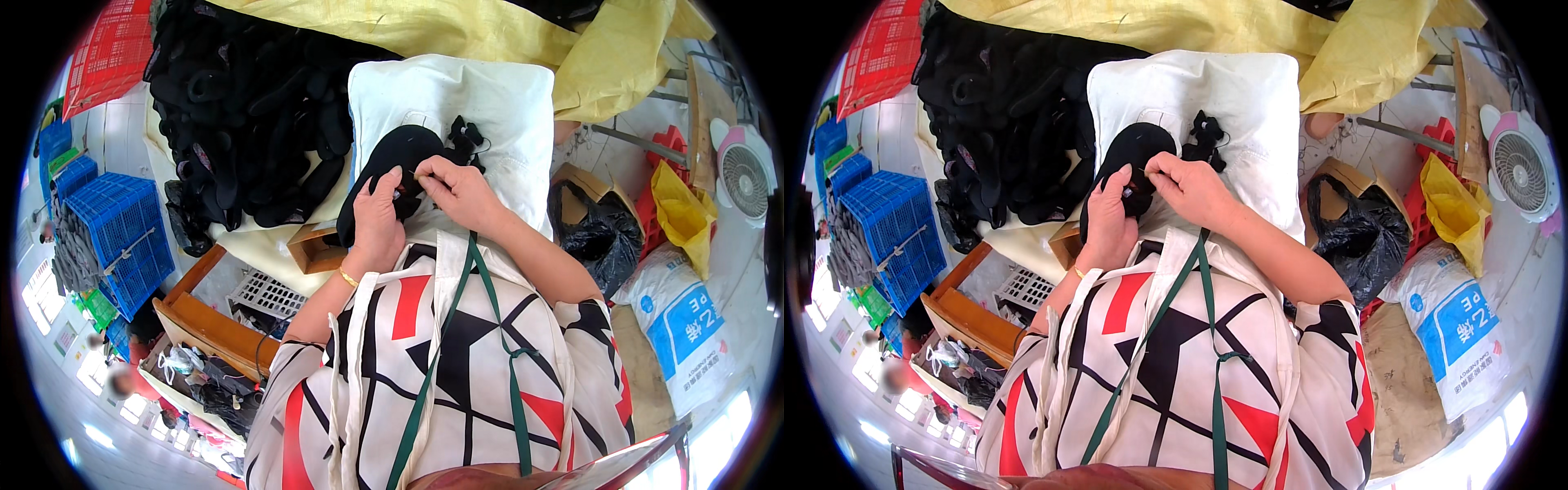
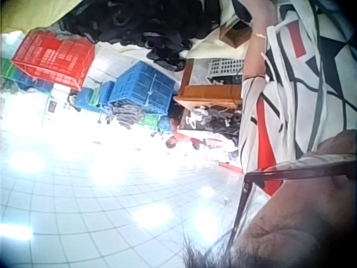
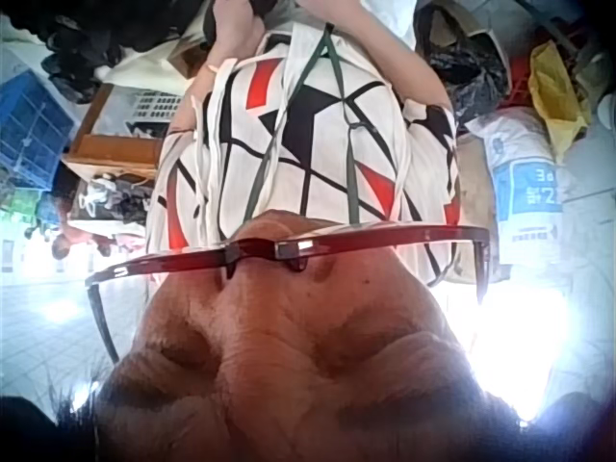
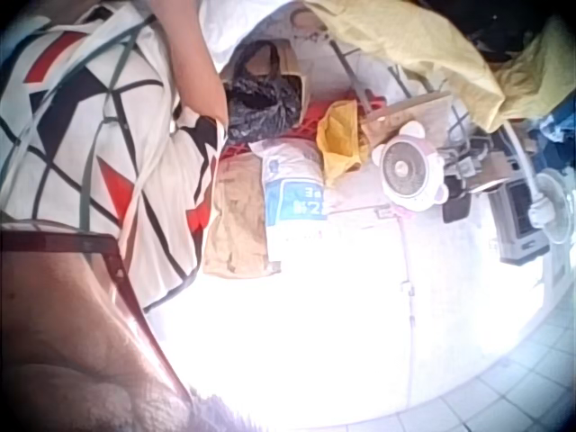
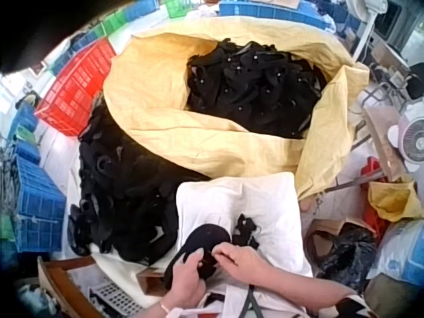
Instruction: The person is hand-sewing a black slipper using a needle and thread. They repeatedly insert the needle into the slipper's sole and pull the thread through to secure the parts. The person works on a single slipper placed on a white cloth on their lap.
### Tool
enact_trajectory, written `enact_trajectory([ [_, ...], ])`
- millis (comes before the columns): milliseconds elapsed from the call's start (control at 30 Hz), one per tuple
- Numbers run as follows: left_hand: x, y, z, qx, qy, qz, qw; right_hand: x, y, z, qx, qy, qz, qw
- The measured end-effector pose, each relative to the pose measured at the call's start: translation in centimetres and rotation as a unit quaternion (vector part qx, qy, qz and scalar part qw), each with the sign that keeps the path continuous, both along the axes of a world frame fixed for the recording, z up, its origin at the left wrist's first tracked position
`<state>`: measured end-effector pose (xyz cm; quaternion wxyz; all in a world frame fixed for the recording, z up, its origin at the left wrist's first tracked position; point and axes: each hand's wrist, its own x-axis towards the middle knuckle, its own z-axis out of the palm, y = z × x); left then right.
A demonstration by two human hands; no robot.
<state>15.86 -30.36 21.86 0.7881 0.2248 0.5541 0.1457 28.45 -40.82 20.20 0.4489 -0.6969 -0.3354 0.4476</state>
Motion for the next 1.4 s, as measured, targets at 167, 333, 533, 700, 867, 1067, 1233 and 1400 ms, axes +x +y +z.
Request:
enact_trajectory([
  [167,-0.1,0.3,-0.2,-0.013,-0.013,-0.005,1.000,-0.5,0.0,-0.5,0.028,-0.024,-0.007,0.999],
  [333,-0.3,-0.2,-0.8,0.004,-0.033,-0.010,0.999,-1.0,1.3,0.8,-0.010,-0.014,-0.048,0.999],
  [533,-0.7,-0.8,-0.9,0.029,-0.057,-0.039,0.997,1.0,2.8,1.3,-0.054,-0.119,0.019,0.991],
  [700,-0.6,-1.0,-0.9,0.038,-0.052,-0.070,0.996,1.4,2.8,1.9,-0.003,-0.206,0.058,0.977],
  [867,-1.1,-0.7,-1.7,0.111,-0.011,-0.166,0.980,1.5,3.1,-0.5,0.074,0.012,-0.143,0.987],
  [1067,-0.3,1.5,-1.6,0.259,0.019,-0.304,0.917,5.1,-0.1,2.8,0.041,0.389,-0.184,0.902],
  [1233,3.4,5.9,1.5,0.479,0.010,-0.492,0.727,13.5,-9.3,1.5,0.251,0.378,-0.430,0.781],
  [1400,8.5,5.9,3.4,0.572,-0.060,-0.646,0.502,21.3,-24.8,0.4,0.392,0.165,-0.705,0.567],
])
